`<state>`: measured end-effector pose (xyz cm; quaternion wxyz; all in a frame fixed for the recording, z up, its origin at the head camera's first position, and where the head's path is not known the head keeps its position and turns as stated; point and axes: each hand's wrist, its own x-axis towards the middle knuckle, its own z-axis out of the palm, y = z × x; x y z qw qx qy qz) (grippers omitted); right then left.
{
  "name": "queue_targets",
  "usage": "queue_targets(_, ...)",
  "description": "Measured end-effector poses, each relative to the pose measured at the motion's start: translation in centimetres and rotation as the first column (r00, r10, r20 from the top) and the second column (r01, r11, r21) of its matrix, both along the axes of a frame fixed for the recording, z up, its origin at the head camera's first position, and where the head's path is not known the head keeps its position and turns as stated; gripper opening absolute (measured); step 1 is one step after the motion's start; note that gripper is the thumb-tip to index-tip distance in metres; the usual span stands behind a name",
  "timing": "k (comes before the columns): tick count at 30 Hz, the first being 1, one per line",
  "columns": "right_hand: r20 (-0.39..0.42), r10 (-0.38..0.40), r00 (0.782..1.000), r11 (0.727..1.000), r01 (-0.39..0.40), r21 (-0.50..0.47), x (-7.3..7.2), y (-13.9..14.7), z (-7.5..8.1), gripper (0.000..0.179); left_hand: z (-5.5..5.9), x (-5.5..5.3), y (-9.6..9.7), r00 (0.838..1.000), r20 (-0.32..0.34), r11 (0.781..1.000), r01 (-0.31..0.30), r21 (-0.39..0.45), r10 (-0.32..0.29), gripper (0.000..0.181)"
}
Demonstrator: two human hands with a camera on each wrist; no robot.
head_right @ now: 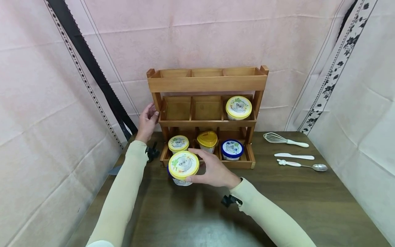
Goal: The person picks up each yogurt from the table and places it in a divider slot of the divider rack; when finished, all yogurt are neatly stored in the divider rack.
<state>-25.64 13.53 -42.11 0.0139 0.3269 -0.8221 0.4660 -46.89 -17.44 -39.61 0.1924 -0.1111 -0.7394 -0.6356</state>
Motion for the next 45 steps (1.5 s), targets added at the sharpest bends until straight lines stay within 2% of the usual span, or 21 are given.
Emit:
queue_targets(9,0.008,-0.029,1.000,0.997,0.030,-0.071,-2.0,1.0,2.3,0.090,-0.2,0.2,-0.1,1.000,0.006,1.000,0.001,-0.001,-0.001,0.047)
queue_targets(22,-0.042,-0.182,0.982,0.979,0.177,-0.097,-4.8,2.2,6.3,0.096,-0.1,0.2,-0.1,1.000,0.014,1.000,-0.001,0.005,0.001,0.047)
queue_targets(37,-0.082,-0.312,0.946,0.942,0.298,-0.153,-8.4,4.1,9.6,0.099,0.2,0.4,0.1,1.000,0.001,1.000,0.003,0.012,-0.003,0.048)
queue_targets(41,-0.083,-0.317,0.945,0.936,0.297,-0.188,-9.3,4.2,10.4,0.100,0.3,0.4,0.1,1.000,-0.003,1.000,0.009,0.020,-0.009,0.048)
queue_targets(45,-0.068,-0.321,0.945,0.932,0.302,-0.201,-10.1,4.2,10.5,0.100,0.2,0.3,0.2,1.000,-0.002,1.000,0.010,0.020,-0.010,0.048)
